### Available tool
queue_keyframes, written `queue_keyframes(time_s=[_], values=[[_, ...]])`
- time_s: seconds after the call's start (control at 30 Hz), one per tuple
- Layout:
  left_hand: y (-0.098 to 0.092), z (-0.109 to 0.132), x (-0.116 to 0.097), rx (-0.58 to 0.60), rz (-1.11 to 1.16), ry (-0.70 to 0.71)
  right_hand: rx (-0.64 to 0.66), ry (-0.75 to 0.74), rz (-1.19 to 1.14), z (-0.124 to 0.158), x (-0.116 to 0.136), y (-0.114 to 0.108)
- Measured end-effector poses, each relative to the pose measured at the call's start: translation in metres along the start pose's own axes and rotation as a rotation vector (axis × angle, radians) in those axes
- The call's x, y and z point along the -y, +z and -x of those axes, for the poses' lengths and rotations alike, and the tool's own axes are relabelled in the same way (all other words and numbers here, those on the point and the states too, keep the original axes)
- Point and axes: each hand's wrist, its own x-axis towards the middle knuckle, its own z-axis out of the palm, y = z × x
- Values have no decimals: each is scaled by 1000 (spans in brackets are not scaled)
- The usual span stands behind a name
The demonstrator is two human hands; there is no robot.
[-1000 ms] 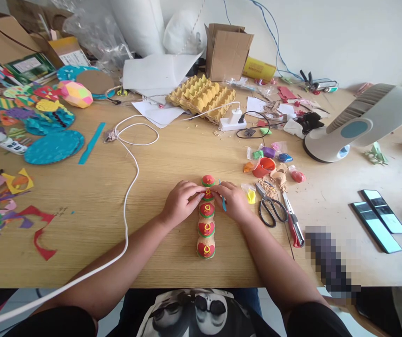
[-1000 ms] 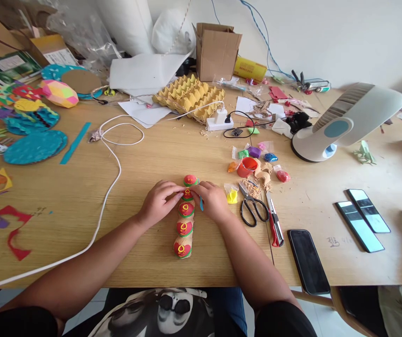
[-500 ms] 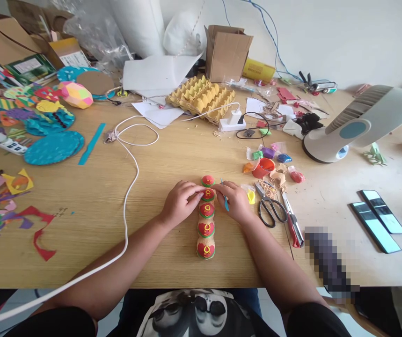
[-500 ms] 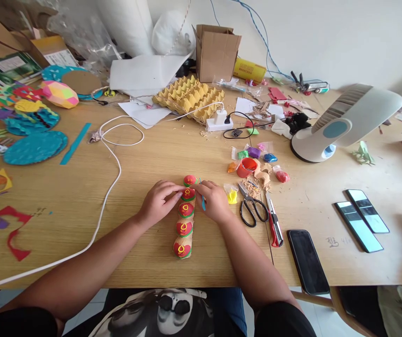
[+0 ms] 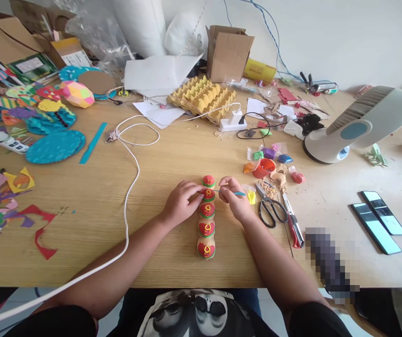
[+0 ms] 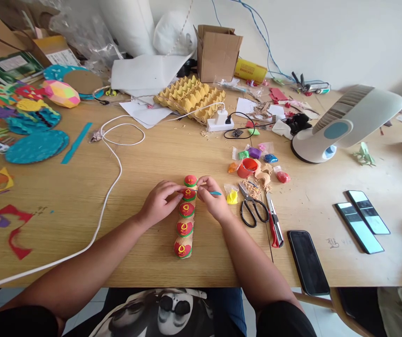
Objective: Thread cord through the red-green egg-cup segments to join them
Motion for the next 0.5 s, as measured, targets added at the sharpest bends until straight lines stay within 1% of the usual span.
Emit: queue_keyframes(time_s=[0.17, 0.33, 0.5], values=[[1, 1, 1, -6, -4, 17, 65, 27, -59, -1, 0, 6], [1, 1, 2, -4, -12, 21, 88, 33, -56, 0, 3, 7], [1, 1, 2, -2, -20, 25, 114, 44, -65, 1, -1, 9]])
